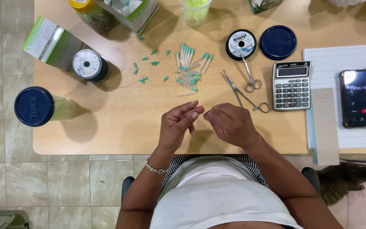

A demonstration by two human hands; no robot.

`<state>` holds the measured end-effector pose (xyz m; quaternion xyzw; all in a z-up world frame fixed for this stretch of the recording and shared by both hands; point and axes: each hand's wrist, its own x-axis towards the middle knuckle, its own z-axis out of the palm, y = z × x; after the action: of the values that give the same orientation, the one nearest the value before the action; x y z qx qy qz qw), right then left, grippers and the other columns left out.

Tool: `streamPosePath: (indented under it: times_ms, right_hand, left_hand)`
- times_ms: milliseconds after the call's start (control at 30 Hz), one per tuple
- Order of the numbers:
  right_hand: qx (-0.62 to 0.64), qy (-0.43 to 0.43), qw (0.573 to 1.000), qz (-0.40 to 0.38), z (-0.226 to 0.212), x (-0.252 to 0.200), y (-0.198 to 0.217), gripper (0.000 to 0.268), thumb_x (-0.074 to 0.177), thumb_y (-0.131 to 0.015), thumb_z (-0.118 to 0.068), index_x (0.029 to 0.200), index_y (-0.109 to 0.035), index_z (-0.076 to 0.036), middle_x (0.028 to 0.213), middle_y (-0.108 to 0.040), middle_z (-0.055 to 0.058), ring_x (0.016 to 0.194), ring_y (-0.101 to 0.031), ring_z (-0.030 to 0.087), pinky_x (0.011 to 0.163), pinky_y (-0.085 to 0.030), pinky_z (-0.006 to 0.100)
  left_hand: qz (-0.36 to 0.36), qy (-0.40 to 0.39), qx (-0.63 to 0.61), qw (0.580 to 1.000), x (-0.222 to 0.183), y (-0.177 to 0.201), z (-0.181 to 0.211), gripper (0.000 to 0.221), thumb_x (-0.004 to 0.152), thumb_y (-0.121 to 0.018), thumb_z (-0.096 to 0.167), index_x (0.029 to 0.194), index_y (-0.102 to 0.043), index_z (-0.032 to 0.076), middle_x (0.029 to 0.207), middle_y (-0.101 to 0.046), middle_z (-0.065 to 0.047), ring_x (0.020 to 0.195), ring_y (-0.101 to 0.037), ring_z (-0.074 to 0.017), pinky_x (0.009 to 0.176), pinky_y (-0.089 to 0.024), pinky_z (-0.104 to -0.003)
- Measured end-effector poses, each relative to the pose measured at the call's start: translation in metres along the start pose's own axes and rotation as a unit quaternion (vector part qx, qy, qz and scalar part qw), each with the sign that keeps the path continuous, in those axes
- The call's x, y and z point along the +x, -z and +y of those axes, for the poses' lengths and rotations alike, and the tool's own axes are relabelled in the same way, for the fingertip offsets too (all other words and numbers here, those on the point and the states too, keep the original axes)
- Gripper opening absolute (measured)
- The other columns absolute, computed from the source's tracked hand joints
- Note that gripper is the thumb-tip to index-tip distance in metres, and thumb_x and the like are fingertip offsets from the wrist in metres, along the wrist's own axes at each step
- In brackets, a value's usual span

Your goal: Threading a thin nylon line through small green plastic hubs using surgical forceps for medical component assembly.

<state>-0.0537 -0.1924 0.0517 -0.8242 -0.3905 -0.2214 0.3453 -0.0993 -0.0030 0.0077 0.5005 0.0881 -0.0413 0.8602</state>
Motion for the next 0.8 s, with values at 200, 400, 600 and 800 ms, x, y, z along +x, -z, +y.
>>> streamPosePath:
  times_ms: [200, 400, 600, 800]
  right_hand:
    - [-0.066, 0.032, 0.997, 0.034, 0.010, 0.005, 0.003, 0.019, 0.100, -0.068, -0.018, 0.083, -0.071, -0.012, 0.080, -0.065, 0.002, 0.067, -0.066, 0.021, 0.061, -0.056, 0.031]
    - [0.056, -0.029, 0.997, 0.038, 0.026, -0.002, -0.007, 0.015, 0.101, -0.068, -0.018, 0.089, -0.072, -0.010, 0.083, -0.066, 0.001, 0.073, -0.069, 0.021, 0.065, -0.058, 0.030]
    - [0.107, -0.069, 0.991, 0.042, 0.022, -0.004, -0.009, 0.007, 0.096, -0.071, -0.008, 0.089, -0.071, -0.008, 0.081, -0.066, 0.004, 0.072, -0.069, 0.025, 0.063, -0.058, 0.034]
    - [0.005, -0.030, 0.999, 0.018, 0.013, -0.003, -0.007, 0.007, 0.096, -0.072, -0.010, 0.089, -0.071, -0.008, 0.081, -0.066, 0.006, 0.072, -0.069, 0.024, 0.064, -0.059, 0.034]
  left_hand:
    - [-0.026, -0.060, 0.220, 0.973, -0.004, 0.002, -0.024, 0.026, 0.092, -0.077, 0.002, 0.118, -0.077, 0.005, 0.100, -0.081, -0.010, 0.077, -0.069, -0.0016, 0.050, -0.052, -0.014]
    - [-0.060, 0.008, 0.131, 0.990, -0.003, -0.003, -0.019, 0.022, 0.091, -0.076, 0.000, 0.113, -0.077, 0.001, 0.096, -0.081, -0.010, 0.078, -0.066, -0.0026, 0.054, -0.051, -0.014]
    - [-0.039, 0.088, -0.006, 0.995, 0.001, 0.001, -0.018, 0.026, 0.085, -0.077, -0.006, 0.110, -0.075, -0.007, 0.091, -0.079, -0.018, 0.085, -0.076, -0.0194, 0.054, -0.057, -0.021]
    - [0.034, 0.080, -0.013, 0.996, 0.006, -0.002, -0.017, 0.028, 0.085, -0.080, -0.002, 0.113, -0.075, -0.006, 0.093, -0.079, -0.020, 0.086, -0.076, -0.0234, 0.055, -0.059, -0.023]
